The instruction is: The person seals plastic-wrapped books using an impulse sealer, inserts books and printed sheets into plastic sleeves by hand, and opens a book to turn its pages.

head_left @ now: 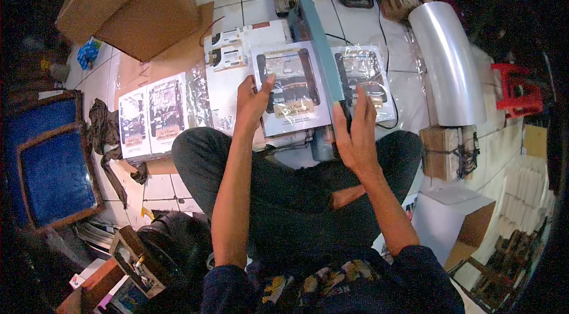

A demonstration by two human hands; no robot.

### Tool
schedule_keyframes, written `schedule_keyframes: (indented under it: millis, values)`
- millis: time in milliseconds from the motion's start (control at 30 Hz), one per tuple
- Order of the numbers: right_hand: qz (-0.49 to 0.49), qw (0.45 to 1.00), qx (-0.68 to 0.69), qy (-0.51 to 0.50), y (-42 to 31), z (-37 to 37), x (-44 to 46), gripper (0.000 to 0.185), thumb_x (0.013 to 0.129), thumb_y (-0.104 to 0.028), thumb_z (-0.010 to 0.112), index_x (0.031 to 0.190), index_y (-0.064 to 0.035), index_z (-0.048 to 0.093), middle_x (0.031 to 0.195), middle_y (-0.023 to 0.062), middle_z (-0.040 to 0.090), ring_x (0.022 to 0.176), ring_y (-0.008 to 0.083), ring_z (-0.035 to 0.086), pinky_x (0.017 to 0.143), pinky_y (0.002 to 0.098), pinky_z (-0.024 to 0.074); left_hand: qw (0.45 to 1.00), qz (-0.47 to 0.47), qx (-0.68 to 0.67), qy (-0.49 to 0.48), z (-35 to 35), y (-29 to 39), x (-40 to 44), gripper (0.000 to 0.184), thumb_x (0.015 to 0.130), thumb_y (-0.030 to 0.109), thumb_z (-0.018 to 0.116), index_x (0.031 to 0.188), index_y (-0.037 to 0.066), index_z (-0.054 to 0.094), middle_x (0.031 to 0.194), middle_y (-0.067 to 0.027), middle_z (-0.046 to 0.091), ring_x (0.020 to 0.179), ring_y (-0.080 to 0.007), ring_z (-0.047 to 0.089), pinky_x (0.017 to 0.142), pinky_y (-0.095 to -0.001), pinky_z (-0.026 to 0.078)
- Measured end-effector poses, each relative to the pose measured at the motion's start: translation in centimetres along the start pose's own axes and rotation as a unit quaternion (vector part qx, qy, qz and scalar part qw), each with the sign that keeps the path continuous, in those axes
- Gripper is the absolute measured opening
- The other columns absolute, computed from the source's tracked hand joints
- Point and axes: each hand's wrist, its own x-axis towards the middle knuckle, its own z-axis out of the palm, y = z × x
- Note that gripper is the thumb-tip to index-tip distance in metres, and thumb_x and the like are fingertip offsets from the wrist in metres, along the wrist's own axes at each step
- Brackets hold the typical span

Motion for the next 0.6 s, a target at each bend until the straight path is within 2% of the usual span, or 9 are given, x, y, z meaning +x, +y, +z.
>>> schedule_keyframes:
  millis: [100, 200, 300, 333, 367, 433, 467, 567, 600]
  values:
    - [0.042, 0.998, 0.042, -0.025, 0.5, 2.0, -1.2, 0.067, 0.093, -0.036, 0.053, 0.138, 0.0071, 0.028, 0.137, 0.0362, 0.033, 0.129, 0.0523, 0.029, 0.109, 0.0558, 0.0203, 0.998, -0.027, 0.054, 0.017, -1.4, 0.4, -1.0, 0.038, 0.089, 0.03, 0.065, 0.109, -0.002, 0.059, 0.092, -0.0116, 0.065, 0.079, -0.018, 0.059, 0.072, -0.032, 0.048]
    - [-0.012, 0.999, 0.037, 0.025, 1.7, 1.8, -0.3, 0.064, 0.093, -0.033, 0.053, 0.138, 0.0066, 0.03, 0.137, 0.0363, 0.033, 0.129, 0.053, 0.028, 0.11, 0.0557, 0.0188, 0.984, -0.025, 0.165, 0.058, 0.9, 0.9, -0.3, 0.042, 0.091, 0.034, 0.061, 0.107, -0.004, 0.057, 0.088, -0.0157, 0.065, 0.077, -0.0212, 0.06, 0.073, -0.0353, 0.048]
    - [-0.021, 0.998, 0.032, 0.045, 1.9, 2.1, -0.5, 0.062, 0.094, -0.032, 0.052, 0.138, 0.0058, 0.03, 0.138, 0.035, 0.033, 0.129, 0.0524, 0.028, 0.11, 0.0555, 0.0185, 0.984, 0.025, 0.145, 0.103, 2.0, 1.6, -0.8, 0.045, 0.091, 0.036, 0.061, 0.109, -0.004, 0.054, 0.09, -0.0181, 0.065, 0.08, -0.0252, 0.062, 0.076, -0.0366, 0.048]
    - [-0.009, 0.998, 0.038, 0.044, 1.7, 1.9, -0.5, 0.059, 0.094, -0.03, 0.051, 0.137, 0.0051, 0.032, 0.137, 0.0337, 0.035, 0.129, 0.0519, 0.028, 0.109, 0.0555, 0.0187, 0.985, -0.018, 0.151, 0.082, 2.2, 2.7, -1.1, 0.046, 0.091, 0.035, 0.061, 0.111, -0.005, 0.052, 0.092, -0.0187, 0.065, 0.082, -0.0259, 0.062, 0.078, -0.0363, 0.048]
    - [-0.006, 0.998, 0.036, 0.051, 1.7, 1.9, -0.5, 0.059, 0.094, -0.03, 0.051, 0.137, 0.0051, 0.032, 0.137, 0.0337, 0.035, 0.129, 0.0519, 0.028, 0.109, 0.0555, 0.0187, 0.986, -0.016, 0.151, 0.075, 2.1, 2.4, -1.0, 0.046, 0.091, 0.035, 0.061, 0.111, -0.005, 0.052, 0.092, -0.0187, 0.065, 0.082, -0.0259, 0.062, 0.078, -0.0363, 0.048]
    - [-0.029, 0.997, 0.046, 0.061, 2.0, 1.9, -0.2, 0.056, 0.094, -0.031, 0.051, 0.135, 0.005, 0.035, 0.135, 0.0325, 0.038, 0.128, 0.0518, 0.029, 0.109, 0.0556, 0.0193, 0.977, -0.02, 0.199, 0.068, 1.7, 1.4, -0.2, 0.042, 0.091, 0.032, 0.062, 0.107, -0.005, 0.053, 0.089, -0.0165, 0.065, 0.08, -0.0229, 0.061, 0.075, -0.0353, 0.048]
    - [-0.029, 0.997, 0.034, 0.06, 2.0, 2.1, -0.2, 0.055, 0.095, -0.032, 0.049, 0.133, 0.0055, 0.037, 0.132, 0.0328, 0.04, 0.126, 0.0515, 0.032, 0.108, 0.0555, 0.0206, 0.985, 0.009, 0.156, 0.07, 1.6, 0.6, -0.1, 0.038, 0.091, 0.029, 0.063, 0.105, -0.005, 0.054, 0.083, -0.0114, 0.063, 0.074, -0.0176, 0.058, 0.069, -0.0333, 0.047]
    - [-0.051, 0.997, 0.014, 0.058, 2.1, 2.1, -0.3, 0.052, 0.096, -0.031, 0.047, 0.133, 0.0052, 0.037, 0.132, 0.0328, 0.04, 0.125, 0.0521, 0.033, 0.108, 0.056, 0.0212, 0.989, 0.055, 0.074, 0.115, 1.4, 2.4, -1.9, 0.034, 0.091, 0.027, 0.064, 0.102, -0.004, 0.054, 0.078, -0.0073, 0.06, 0.069, -0.0125, 0.054, 0.063, -0.0296, 0.045]
    - [-0.057, 0.996, 0.01, 0.072, 1.9, 1.9, -0.3, 0.047, 0.098, -0.031, 0.042, 0.125, 0.0066, 0.045, 0.127, 0.0322, 0.045, 0.12, 0.0501, 0.039, 0.105, 0.0538, 0.0265, 0.981, 0.065, 0.121, 0.139, 1.0, 3.8, -2.8, 0.033, 0.092, 0.026, 0.063, 0.104, -0.003, 0.054, 0.076, -0.0044, 0.058, 0.066, -0.0093, 0.051, 0.059, -0.0259, 0.043]
